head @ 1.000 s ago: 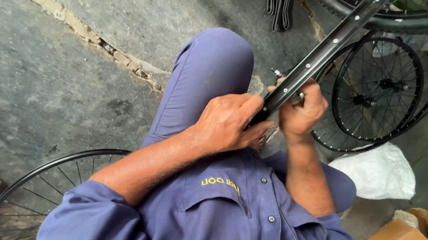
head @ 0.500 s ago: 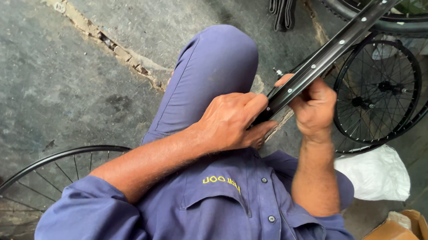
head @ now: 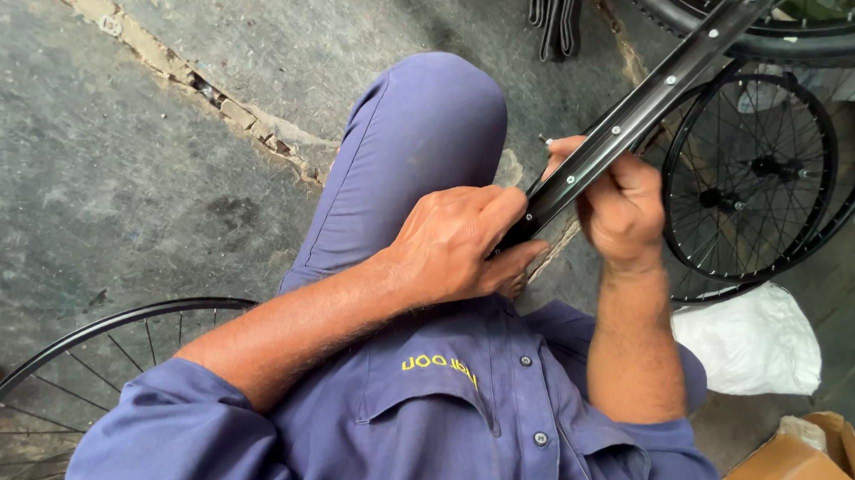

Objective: The person assembles a bicycle wheel by hand, inserting metal spokes into the rim one at a time and threading small nuts onto them.

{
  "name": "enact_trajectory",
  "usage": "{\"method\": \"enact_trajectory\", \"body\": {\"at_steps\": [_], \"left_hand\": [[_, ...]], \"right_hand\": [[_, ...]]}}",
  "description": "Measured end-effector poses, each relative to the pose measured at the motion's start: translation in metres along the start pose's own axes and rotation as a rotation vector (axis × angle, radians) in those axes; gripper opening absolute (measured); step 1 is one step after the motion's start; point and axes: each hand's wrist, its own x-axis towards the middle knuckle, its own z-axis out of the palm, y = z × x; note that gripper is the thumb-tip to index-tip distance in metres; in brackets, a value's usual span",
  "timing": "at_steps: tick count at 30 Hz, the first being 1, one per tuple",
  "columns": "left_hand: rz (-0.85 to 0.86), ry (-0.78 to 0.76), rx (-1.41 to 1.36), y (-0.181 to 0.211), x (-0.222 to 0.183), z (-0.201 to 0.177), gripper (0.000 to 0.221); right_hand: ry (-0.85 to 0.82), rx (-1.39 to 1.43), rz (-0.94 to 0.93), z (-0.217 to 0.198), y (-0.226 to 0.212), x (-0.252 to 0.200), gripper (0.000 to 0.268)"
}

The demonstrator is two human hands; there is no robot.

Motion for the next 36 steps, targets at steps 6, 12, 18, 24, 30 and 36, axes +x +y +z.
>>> {"method": "enact_trajectory", "body": {"at_steps": [6, 12, 18, 24, 30, 36], "left_hand": [[0.002, -0.008, 0.031, -0.001, 0.0, 0.0, 0.036], [-0.002, -0.013, 0.014, 0.0, 0.002, -0.003, 0.034], [0.024, 0.012, 0.009, -0.001, 0.002, -0.002, 0.033], [0.007, 0.014, 0.019, 0.001, 0.004, -0.004, 0.036], [0.086, 0.241, 0.107, 0.005, 0.044, 0.0, 0.046], [-0.016, 0.096, 0.26, -0.013, 0.085, -0.003, 0.05]], "right_hand": [[0.027, -0.524, -0.102, 0.02, -0.023, -0.003, 0.033], [0.432, -1.145, -0.832, 0.042, 0.005, 0.003, 0.046], [0.18, -0.557, -0.153, -0.001, 0.012, -0.017, 0.029], [0.013, -0.015, -0.066, -0.018, 0.024, -0.009, 0.034], [0.074, 0.016, -0.135, -0.036, 0.059, -0.001, 0.017], [0.282, -0.355, -0.437, 0.004, 0.032, 0.0, 0.015]]}}
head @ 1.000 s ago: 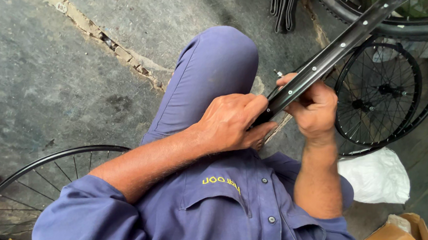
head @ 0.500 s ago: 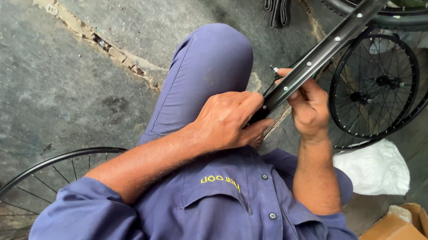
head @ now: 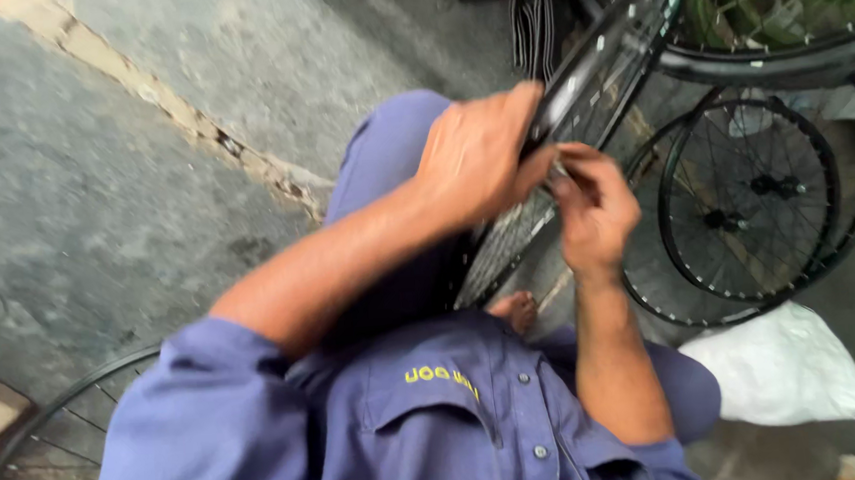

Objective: The person assembles a bicycle wheel by hand, inserting metal spokes into the rim one at a time and threading small nuts onto them.

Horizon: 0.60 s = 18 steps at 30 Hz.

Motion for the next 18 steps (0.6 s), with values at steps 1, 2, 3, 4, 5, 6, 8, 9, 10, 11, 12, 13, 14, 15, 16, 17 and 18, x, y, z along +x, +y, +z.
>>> {"method": "enact_trajectory", "body": {"at_steps": [1, 2, 3, 4, 5, 6, 8, 9, 10, 11, 12, 13, 14, 15, 16, 17, 18], "left_hand": [[0.002, -0.009, 0.005, 0.004, -0.01, -0.002, 0.05], [-0.025, -0.03, -0.036, 0.008, -0.022, -0.004, 0.049], [-0.06, -0.061, -0.095, 0.015, -0.038, -0.003, 0.049], [-0.068, -0.079, -0.108, 0.021, -0.053, -0.003, 0.049], [-0.092, -0.085, -0.111, 0.024, -0.061, -0.006, 0.049], [-0.117, -0.09, -0.113, 0.026, -0.066, -0.009, 0.049], [-0.08, -0.094, -0.121, 0.026, -0.074, -0.011, 0.051], [-0.056, -0.09, -0.13, 0.027, -0.079, -0.012, 0.053], [-0.066, -0.086, -0.125, 0.026, -0.082, -0.012, 0.053], [-0.048, -0.107, -0.133, 0.024, -0.082, -0.013, 0.052], [-0.03, -0.128, -0.142, 0.023, -0.083, -0.013, 0.052], [-0.024, -0.129, -0.142, 0.023, -0.082, -0.014, 0.052], [-0.005, -0.111, -0.147, 0.024, -0.081, -0.015, 0.054], [0.01, -0.087, -0.15, 0.023, -0.08, -0.015, 0.056], [0.011, -0.081, -0.148, 0.022, -0.079, -0.016, 0.056], [0.019, -0.098, -0.178, 0.022, -0.081, -0.016, 0.053], [0.028, -0.114, -0.207, 0.02, -0.081, -0.016, 0.05]], "right_hand": [[0.008, 0.007, 0.003, -0.001, -0.01, 0.003, 0.015], [0.065, -0.121, -0.091, -0.002, -0.017, 0.006, 0.016], [0.119, -0.266, -0.167, -0.007, -0.024, 0.001, 0.017], [0.125, -0.275, -0.146, -0.008, -0.027, -0.005, 0.017], [0.078, -0.316, -0.171, -0.006, -0.026, -0.005, 0.018], [0.03, -0.357, -0.195, -0.005, -0.024, -0.005, 0.02], [-0.002, -0.165, -0.102, -0.005, -0.016, -0.006, 0.02], [-0.05, 0.029, -0.004, -0.004, -0.011, -0.008, 0.021], [-0.059, 0.036, -0.001, -0.005, -0.007, -0.007, 0.021], [-0.032, 0.043, 0.103, -0.006, -0.005, -0.003, 0.021], [-0.006, 0.049, 0.209, -0.005, -0.006, 0.0, 0.024], [-0.002, 0.049, 0.204, -0.006, -0.012, 0.002, 0.024], [-0.062, 0.06, 0.211, -0.008, -0.022, 0.004, 0.025], [-0.131, 0.072, 0.218, -0.007, -0.031, 0.008, 0.026], [-0.135, 0.071, 0.213, 0.0, -0.039, 0.013, 0.026], [-0.071, -0.267, -0.08, 0.008, -0.046, 0.015, 0.024], [-0.005, -0.6, -0.377, 0.016, -0.051, 0.016, 0.026]]}}
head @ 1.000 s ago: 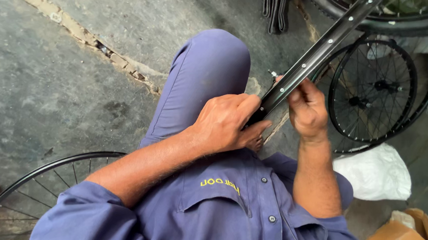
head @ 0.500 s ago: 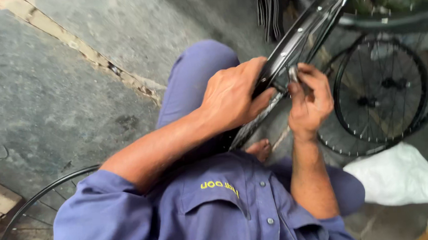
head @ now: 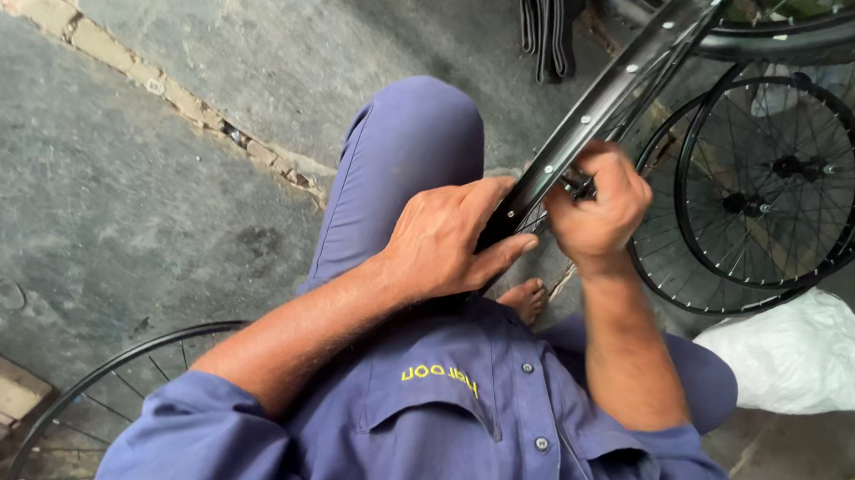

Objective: The person assembles a bicycle wheel by hand, inserting metal spokes into the rim one at a time and threading small nuts onto them.

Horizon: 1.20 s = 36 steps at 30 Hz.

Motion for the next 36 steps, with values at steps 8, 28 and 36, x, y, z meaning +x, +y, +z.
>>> {"method": "enact_trajectory", "body": {"at_steps": [8, 28, 36], "left_hand": [[0.012, 0.016, -0.041, -0.008, 0.002, -0.001, 0.041], [0.067, 0.033, -0.005, -0.014, 0.002, 0.002, 0.04], [0.062, 0.024, -0.033, -0.013, 0.004, 0.002, 0.037]], "right_hand": [[-0.161, 0.573, 0.309, -0.009, 0.005, -0.001, 0.023], [-0.14, 0.456, 0.449, 0.012, -0.002, 0.006, 0.036], [-0.273, 0.592, 0.275, -0.026, 0.017, 0.002, 0.023]]}}
